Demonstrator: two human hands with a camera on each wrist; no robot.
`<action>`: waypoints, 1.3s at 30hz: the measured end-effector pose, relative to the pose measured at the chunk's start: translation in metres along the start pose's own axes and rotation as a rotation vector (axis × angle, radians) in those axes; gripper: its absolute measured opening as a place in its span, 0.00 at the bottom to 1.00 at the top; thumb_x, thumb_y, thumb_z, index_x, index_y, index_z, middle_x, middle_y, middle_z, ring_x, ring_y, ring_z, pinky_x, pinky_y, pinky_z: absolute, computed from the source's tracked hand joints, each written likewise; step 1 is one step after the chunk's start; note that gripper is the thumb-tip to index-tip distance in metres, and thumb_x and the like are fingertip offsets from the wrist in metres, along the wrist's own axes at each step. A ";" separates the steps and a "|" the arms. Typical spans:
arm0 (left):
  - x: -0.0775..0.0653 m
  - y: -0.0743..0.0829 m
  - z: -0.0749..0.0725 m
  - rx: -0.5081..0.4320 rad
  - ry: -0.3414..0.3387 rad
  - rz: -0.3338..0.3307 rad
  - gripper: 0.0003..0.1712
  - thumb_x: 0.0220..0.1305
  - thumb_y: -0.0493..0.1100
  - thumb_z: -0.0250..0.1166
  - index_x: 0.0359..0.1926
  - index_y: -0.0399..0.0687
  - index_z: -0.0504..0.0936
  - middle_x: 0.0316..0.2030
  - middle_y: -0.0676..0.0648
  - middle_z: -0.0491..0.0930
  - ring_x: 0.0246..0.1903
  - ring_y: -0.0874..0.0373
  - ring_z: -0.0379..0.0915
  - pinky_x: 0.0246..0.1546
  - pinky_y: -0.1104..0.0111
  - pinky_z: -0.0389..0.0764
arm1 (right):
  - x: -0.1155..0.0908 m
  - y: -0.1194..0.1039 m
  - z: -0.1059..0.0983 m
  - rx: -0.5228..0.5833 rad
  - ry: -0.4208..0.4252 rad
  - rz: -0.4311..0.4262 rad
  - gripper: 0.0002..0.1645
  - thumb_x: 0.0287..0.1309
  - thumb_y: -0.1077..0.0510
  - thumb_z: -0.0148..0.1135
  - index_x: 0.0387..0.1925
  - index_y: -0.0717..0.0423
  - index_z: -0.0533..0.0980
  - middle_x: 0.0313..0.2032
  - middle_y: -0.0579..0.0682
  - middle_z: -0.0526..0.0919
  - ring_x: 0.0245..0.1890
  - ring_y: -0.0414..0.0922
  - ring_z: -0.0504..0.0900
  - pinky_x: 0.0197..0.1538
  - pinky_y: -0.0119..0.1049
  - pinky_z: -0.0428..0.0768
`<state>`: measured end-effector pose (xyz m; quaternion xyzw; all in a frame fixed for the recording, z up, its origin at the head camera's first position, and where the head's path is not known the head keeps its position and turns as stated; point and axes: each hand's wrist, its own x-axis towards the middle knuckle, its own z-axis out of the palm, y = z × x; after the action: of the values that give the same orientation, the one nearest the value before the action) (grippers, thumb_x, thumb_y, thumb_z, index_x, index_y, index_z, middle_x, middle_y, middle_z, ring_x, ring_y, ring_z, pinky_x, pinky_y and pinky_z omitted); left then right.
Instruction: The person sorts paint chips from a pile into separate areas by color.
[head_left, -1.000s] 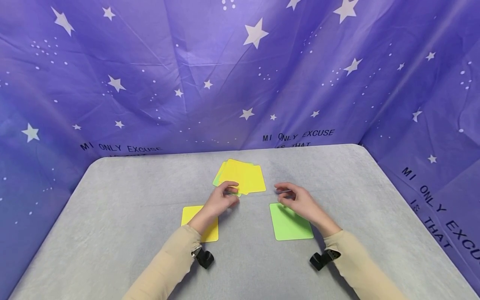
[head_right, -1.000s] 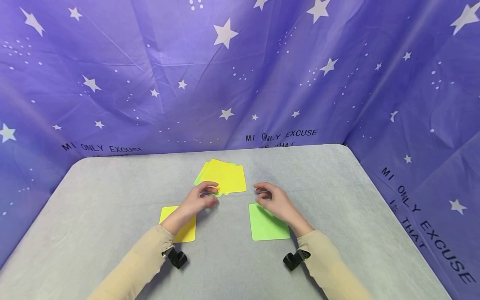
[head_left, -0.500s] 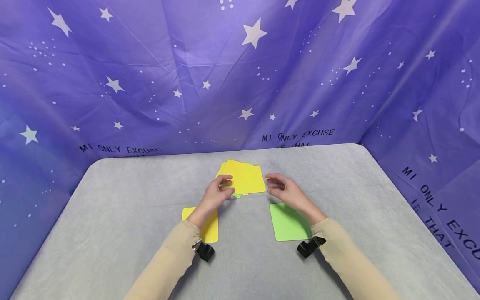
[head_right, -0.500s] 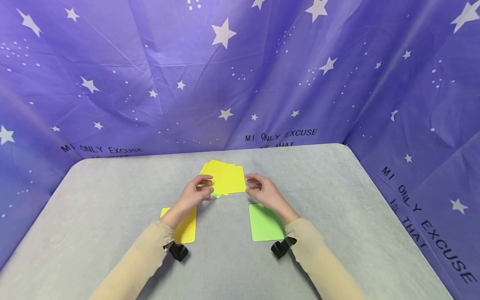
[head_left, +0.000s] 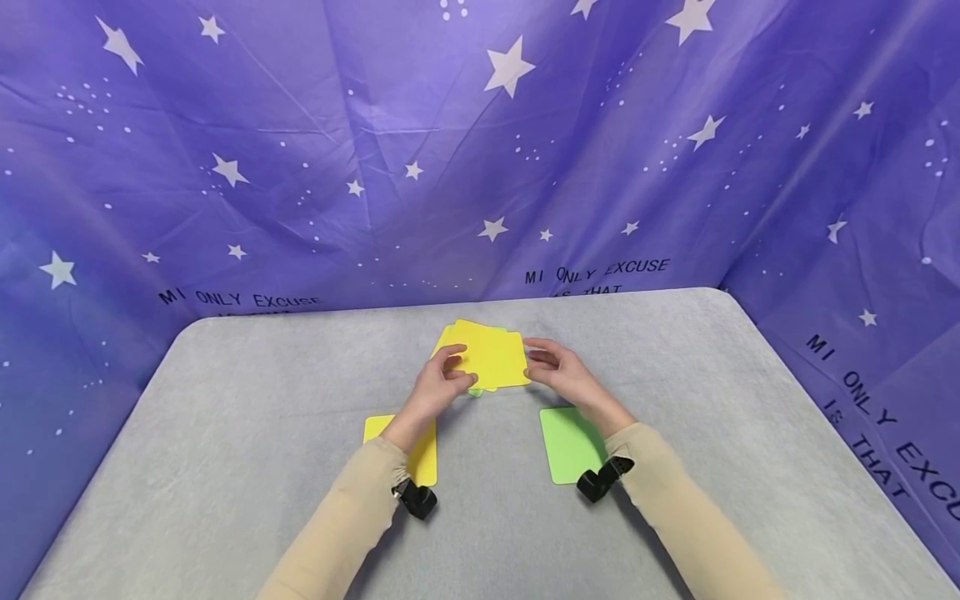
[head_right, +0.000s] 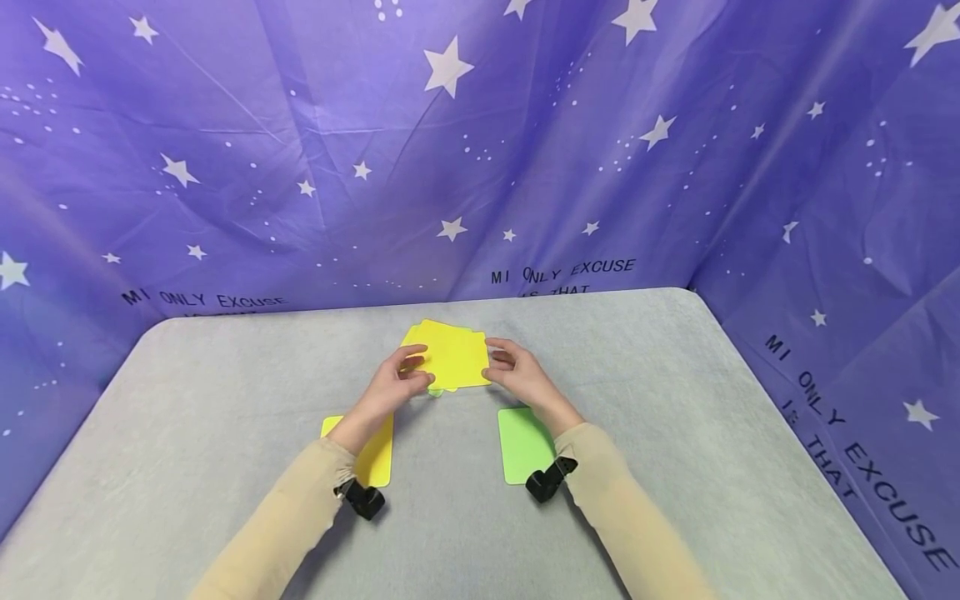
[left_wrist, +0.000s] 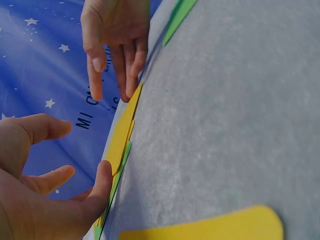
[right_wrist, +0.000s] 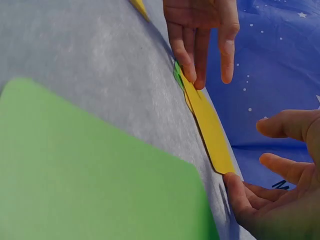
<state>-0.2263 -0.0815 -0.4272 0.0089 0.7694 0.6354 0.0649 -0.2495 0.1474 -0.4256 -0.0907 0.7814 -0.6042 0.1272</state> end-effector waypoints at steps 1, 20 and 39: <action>0.000 0.000 0.000 -0.022 -0.003 -0.005 0.33 0.59 0.34 0.65 0.66 0.38 0.67 0.62 0.33 0.65 0.51 0.45 0.72 0.49 0.58 0.75 | 0.000 0.000 0.000 0.019 0.002 0.003 0.36 0.60 0.68 0.59 0.68 0.64 0.61 0.64 0.70 0.64 0.62 0.61 0.68 0.60 0.47 0.69; -0.003 -0.003 -0.002 -0.316 -0.046 -0.131 0.35 0.60 0.29 0.61 0.68 0.37 0.62 0.57 0.34 0.66 0.43 0.53 0.74 0.48 0.62 0.75 | -0.005 0.009 0.006 0.184 0.035 0.014 0.34 0.55 0.72 0.56 0.66 0.71 0.63 0.61 0.68 0.66 0.48 0.49 0.74 0.45 0.30 0.78; -0.010 -0.014 -0.005 -0.370 -0.106 -0.061 0.30 0.57 0.25 0.59 0.63 0.35 0.68 0.47 0.41 0.65 0.42 0.55 0.64 0.41 0.69 0.73 | -0.021 0.007 0.013 0.140 0.058 -0.001 0.32 0.55 0.72 0.58 0.64 0.69 0.66 0.54 0.63 0.68 0.52 0.51 0.68 0.45 0.26 0.74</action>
<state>-0.2164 -0.0898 -0.4395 0.0069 0.6347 0.7625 0.1252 -0.2253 0.1433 -0.4337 -0.0645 0.7407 -0.6596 0.1105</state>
